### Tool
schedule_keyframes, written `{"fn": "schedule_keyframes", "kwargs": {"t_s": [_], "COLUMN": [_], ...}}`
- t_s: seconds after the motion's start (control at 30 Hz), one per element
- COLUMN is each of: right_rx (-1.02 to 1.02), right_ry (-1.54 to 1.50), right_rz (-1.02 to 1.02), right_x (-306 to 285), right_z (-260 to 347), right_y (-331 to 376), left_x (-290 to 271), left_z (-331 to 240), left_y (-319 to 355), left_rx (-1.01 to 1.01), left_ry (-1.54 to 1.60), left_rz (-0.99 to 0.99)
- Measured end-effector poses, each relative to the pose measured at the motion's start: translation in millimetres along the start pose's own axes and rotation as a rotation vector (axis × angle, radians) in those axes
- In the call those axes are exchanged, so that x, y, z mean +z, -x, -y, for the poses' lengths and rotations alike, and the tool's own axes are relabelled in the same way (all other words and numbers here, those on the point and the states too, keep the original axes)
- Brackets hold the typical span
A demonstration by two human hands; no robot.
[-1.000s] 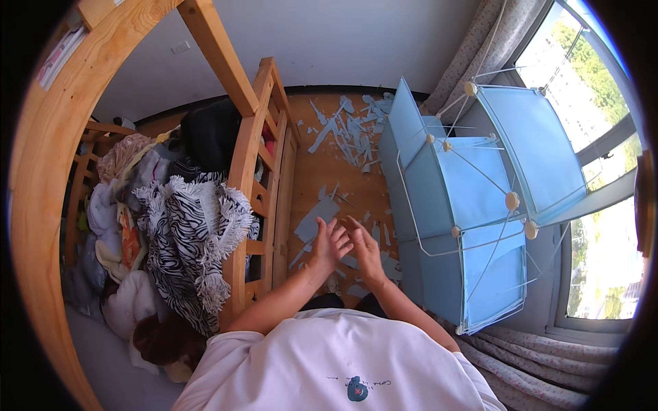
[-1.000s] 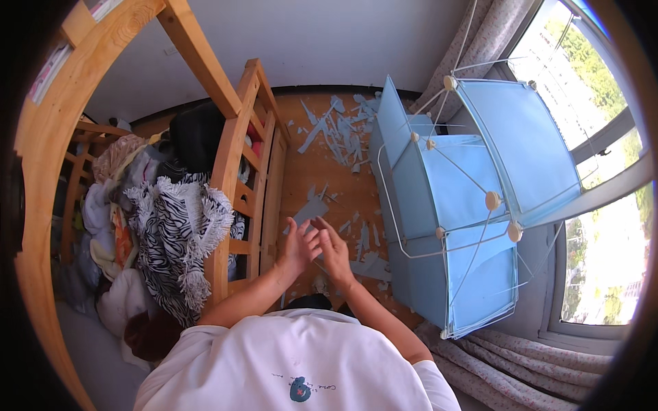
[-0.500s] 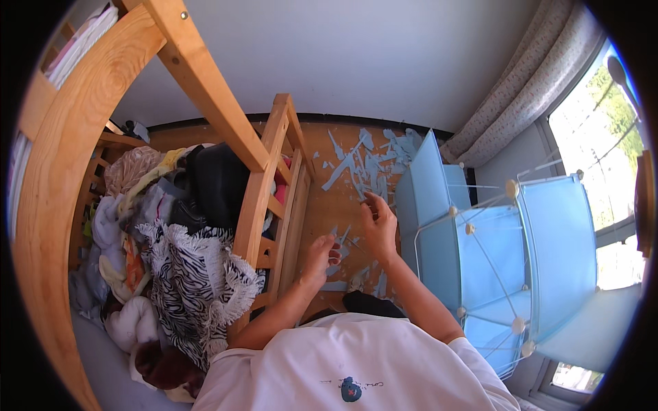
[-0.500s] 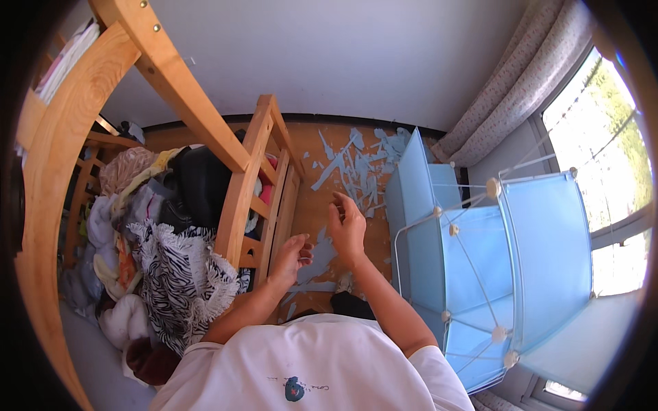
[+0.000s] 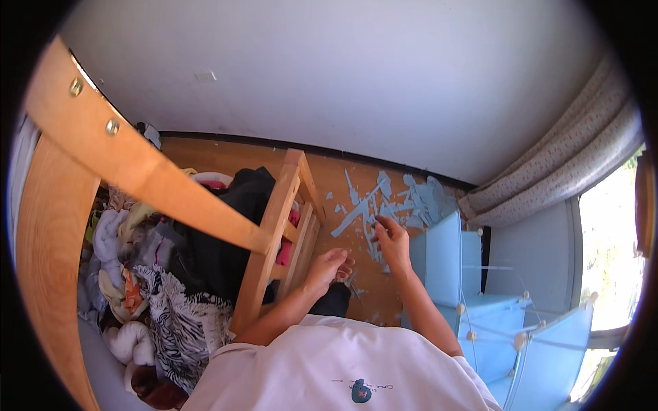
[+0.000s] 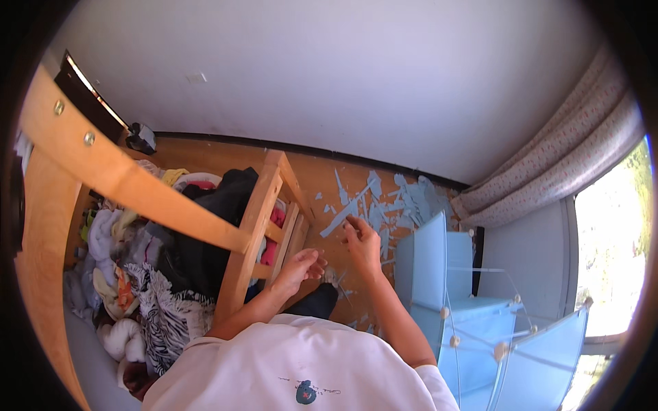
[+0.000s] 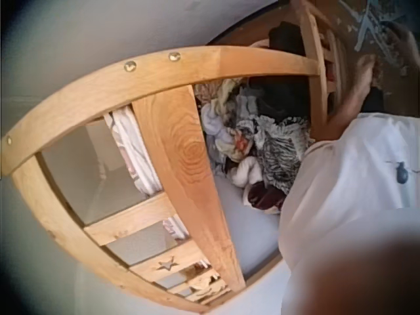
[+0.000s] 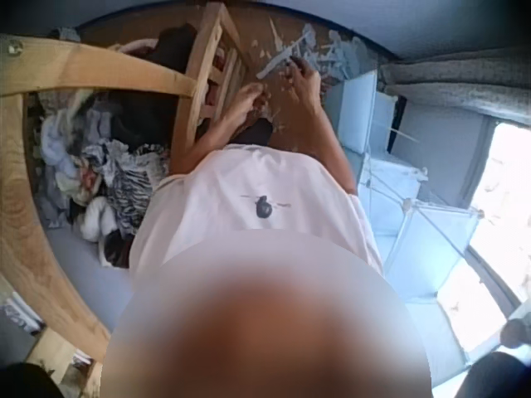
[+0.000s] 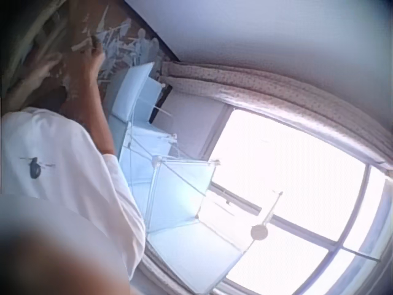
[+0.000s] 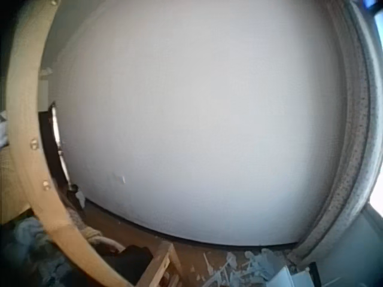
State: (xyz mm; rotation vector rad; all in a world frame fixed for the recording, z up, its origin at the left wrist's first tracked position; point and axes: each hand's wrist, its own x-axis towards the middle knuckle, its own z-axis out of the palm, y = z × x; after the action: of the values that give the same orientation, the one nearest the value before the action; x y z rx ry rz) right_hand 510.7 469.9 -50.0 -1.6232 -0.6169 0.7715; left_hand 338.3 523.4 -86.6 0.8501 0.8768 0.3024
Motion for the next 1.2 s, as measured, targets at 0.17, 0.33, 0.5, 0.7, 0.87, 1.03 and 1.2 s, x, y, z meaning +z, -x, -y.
{"fn": "schedule_keyframes", "kwargs": {"t_s": [0.17,0.33,0.5,0.7,0.87,1.03,1.2], "right_rx": [0.018,0.103,0.174,0.158,-0.059,-0.11,-0.178], "right_ry": [0.149,0.103,0.305,0.354,0.557,0.527,0.564], "right_rz": [0.058,0.091,0.204,0.44,0.681,0.865,1.156], "right_x": [-16,-45,-62,-56,-13,99,212], "right_z": [-14,-85,-98,-70,-32,14,45], "right_y": [-86,-157,-233,-381,-519,-601,-630], "left_x": [-14,-24,-50,-94,-103,-108,-120], "left_z": [-63,-124,-158,-192,-211,-189,-205], "left_y": [-81,-139,-197,-265,-277,-295,-309], "left_rx": [-0.002,0.028,0.092,0.221,0.177,0.096,-0.022], "left_ry": [0.023,0.014,0.149,0.294,0.4,0.444,0.515], "left_rz": [-0.041,-0.065,-0.231,-0.579,-0.755,-0.938,-1.118]}}
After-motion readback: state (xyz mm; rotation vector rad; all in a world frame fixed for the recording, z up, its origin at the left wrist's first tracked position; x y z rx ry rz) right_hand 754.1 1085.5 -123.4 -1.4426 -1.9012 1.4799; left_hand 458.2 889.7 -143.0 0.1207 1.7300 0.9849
